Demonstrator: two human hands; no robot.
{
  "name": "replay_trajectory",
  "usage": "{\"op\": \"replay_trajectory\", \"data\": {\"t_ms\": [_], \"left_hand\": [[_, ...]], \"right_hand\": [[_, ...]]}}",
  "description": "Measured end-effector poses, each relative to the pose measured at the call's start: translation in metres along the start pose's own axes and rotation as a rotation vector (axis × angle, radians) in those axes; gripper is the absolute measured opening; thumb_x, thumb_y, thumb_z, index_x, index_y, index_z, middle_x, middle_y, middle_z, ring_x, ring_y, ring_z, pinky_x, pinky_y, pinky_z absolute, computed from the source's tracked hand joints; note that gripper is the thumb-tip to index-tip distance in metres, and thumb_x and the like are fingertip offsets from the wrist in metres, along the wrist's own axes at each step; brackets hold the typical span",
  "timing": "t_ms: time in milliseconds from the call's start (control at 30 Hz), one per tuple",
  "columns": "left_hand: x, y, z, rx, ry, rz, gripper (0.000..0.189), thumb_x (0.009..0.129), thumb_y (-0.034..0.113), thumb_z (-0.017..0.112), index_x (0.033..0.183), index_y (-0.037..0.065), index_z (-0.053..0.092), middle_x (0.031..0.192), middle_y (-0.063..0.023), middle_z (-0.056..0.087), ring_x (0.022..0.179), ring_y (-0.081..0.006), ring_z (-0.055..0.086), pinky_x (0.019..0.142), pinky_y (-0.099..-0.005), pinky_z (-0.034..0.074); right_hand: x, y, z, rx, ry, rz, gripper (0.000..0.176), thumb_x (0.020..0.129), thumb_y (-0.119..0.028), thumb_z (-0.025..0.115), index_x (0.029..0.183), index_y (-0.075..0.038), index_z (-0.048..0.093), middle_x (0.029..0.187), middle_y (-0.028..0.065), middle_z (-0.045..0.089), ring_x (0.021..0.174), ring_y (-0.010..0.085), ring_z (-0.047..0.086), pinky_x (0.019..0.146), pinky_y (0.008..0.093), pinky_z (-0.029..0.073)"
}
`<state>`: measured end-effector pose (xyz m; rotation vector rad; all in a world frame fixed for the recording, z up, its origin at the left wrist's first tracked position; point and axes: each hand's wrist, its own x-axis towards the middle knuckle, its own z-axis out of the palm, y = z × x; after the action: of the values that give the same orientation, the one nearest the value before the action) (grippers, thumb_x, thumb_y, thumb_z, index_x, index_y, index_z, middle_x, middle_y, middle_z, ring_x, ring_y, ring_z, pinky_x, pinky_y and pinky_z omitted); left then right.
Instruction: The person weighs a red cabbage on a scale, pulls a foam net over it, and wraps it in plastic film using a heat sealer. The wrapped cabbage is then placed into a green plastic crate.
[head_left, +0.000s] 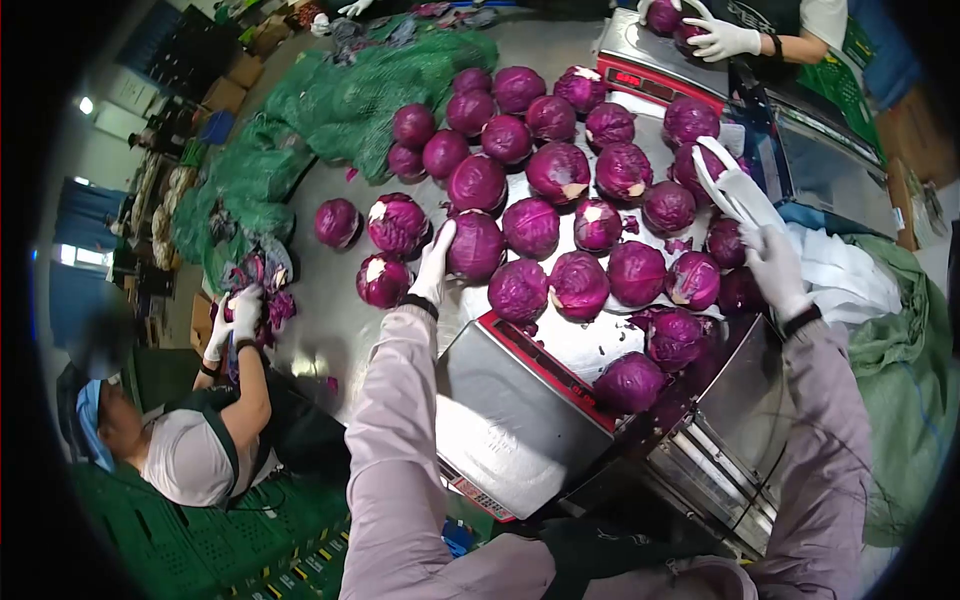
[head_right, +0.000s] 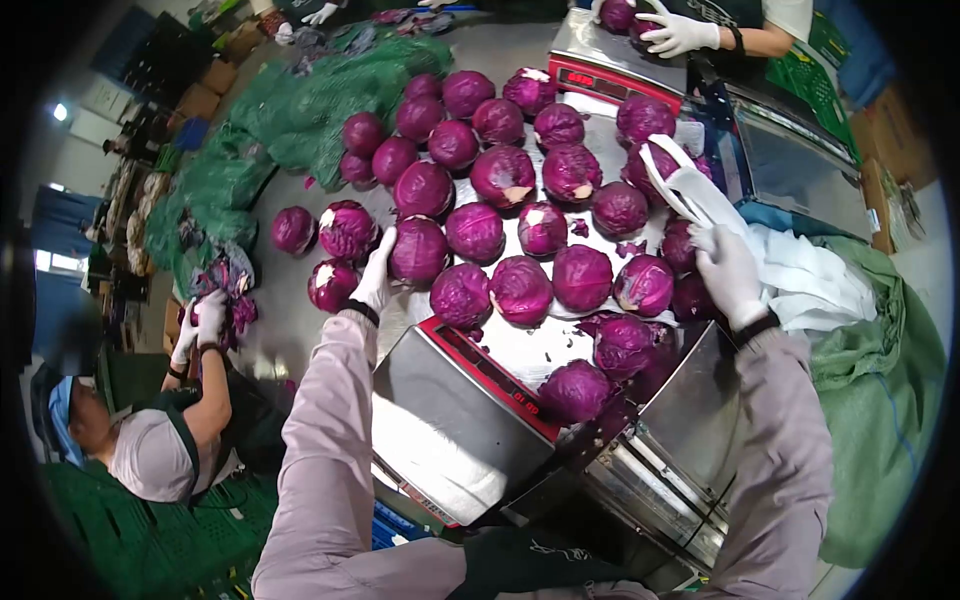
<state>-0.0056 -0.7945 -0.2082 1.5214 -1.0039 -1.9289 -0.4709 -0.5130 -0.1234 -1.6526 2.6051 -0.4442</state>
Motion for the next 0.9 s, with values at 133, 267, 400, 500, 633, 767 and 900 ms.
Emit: {"op": "replay_trajectory", "data": {"t_ms": [133,267,400,500,633,767,900], "left_hand": [[-0.002,0.005,0.005,-0.099,0.038,-0.196,0.071,0.077,0.062,0.066,0.133,0.022,0.049,0.123,-0.0071,0.059,0.104,-0.0224,0.062,0.084,-0.0438,0.051],[-0.007,0.0,0.015,-0.248,-0.161,0.059,0.069,0.077,0.042,0.075,0.134,0.021,0.043,0.125,-0.0107,0.055,0.111,-0.0299,0.058,0.084,-0.0532,0.053],[-0.028,0.01,0.042,-0.294,0.019,0.028,0.081,0.072,0.026,0.081,0.135,0.014,0.031,0.128,-0.0204,0.048,0.109,-0.0392,0.058,0.074,-0.0596,0.055],[-0.031,0.009,0.043,-0.305,0.161,0.11,0.077,0.072,0.025,0.081,0.132,0.011,0.035,0.125,-0.0184,0.051,0.108,-0.0363,0.058,0.076,-0.0567,0.055],[-0.069,0.014,0.028,-0.16,0.109,0.355,0.075,0.074,0.035,0.08,0.128,0.006,0.037,0.121,-0.0146,0.051,0.11,-0.024,0.052,0.095,-0.0374,0.045],[-0.173,0.017,0.013,0.048,-0.21,0.444,0.065,0.079,0.023,0.075,0.131,0.007,0.039,0.125,-0.0115,0.051,0.115,-0.021,0.051,0.098,-0.0378,0.043],[-0.278,-0.003,0.012,0.148,-0.462,0.374,0.059,0.079,0.013,0.074,0.13,0.003,0.046,0.122,-0.0097,0.057,0.114,-0.0192,0.054,0.103,-0.0359,0.041]], "right_hand": [[-0.033,-0.045,-0.096,0.749,0.208,0.03,0.047,0.09,-0.011,0.051,0.136,-0.007,0.044,0.11,0.0074,0.061,0.084,0.0158,0.057,0.081,0.0334,0.047],[-0.076,-0.037,-0.167,1.146,0.599,0.206,0.052,0.096,-0.021,0.043,0.145,-0.008,0.034,0.137,0.0064,0.044,0.105,0.0122,0.05,0.096,0.0273,0.036],[-0.137,-0.022,-0.192,1.43,0.476,0.434,0.042,0.103,-0.026,0.039,0.142,-0.012,0.038,0.094,-0.0054,0.051,0.082,0.0049,0.05,0.075,0.0246,0.045],[-0.179,-0.003,-0.181,1.985,0.093,0.37,0.043,0.103,-0.024,0.038,0.144,-0.011,0.031,0.1,0.0026,0.058,0.074,0.0069,0.056,0.063,0.0241,0.054],[-0.24,-0.031,-0.171,1.903,0.153,0.646,0.042,0.103,-0.021,0.038,0.143,-0.01,0.031,0.102,0.0052,0.06,0.075,0.0083,0.059,0.061,0.0232,0.055],[-0.292,-0.077,-0.145,1.813,-0.107,0.891,0.035,0.097,-0.021,0.051,0.129,-0.007,0.046,0.093,0.0004,0.057,0.068,0.0069,0.055,0.052,0.0171,0.045],[-0.33,-0.125,-0.126,1.698,-0.257,0.827,0.024,0.09,-0.016,0.061,0.11,-0.009,0.051,0.086,0.0039,0.061,0.064,0.0092,0.055,0.053,0.0182,0.043]]}}
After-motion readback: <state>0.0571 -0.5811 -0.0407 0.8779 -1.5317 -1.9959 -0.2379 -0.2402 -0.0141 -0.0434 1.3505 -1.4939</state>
